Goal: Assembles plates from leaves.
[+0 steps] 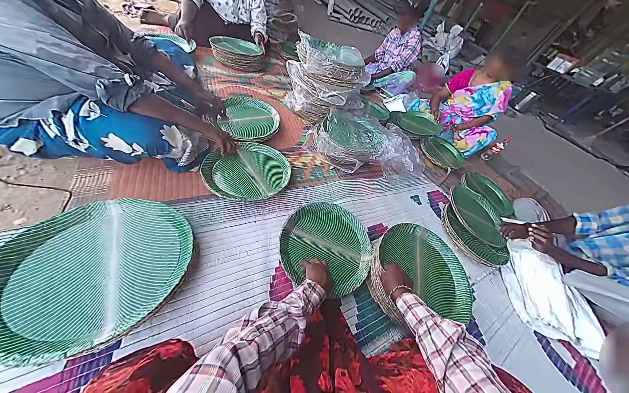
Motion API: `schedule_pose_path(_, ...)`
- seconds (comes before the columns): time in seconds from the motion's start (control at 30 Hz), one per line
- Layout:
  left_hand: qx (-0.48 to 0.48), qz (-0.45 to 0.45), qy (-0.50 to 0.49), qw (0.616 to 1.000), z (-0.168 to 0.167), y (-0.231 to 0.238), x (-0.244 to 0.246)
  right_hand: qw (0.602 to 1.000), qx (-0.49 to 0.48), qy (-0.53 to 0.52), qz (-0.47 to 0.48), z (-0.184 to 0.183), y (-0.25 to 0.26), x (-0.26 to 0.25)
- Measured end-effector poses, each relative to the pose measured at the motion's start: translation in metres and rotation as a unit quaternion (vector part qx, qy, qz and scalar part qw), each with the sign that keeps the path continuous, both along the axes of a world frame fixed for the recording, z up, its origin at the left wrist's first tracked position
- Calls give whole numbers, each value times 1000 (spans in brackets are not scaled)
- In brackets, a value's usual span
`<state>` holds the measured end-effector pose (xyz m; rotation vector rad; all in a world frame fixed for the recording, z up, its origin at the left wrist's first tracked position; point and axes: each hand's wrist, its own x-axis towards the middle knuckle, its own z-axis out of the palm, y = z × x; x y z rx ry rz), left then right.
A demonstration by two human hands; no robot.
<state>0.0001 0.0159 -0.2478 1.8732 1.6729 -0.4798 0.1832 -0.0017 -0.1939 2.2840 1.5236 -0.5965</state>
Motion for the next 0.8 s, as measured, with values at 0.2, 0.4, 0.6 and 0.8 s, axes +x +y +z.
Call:
schedule_pose_path(0.2, -1, 38, -87, 996, 11, 21, -20, 995, 99, 19, 4, 17, -1, -3)
schedule_pose_path(0.4, 366, 89, -298, 877, 18, 54, -31, 917, 274, 119, 265, 4, -10, -24)
schedule_pose_path(0.6, 212, -2, -191, 959, 11, 49, -38, 923, 182, 176, 290, -5, -11, -33)
schedule_pose_path(0.8, 73, 12, -25, 997, -13, 29, -35, 997, 60, 37, 25, 22, 5, 2)
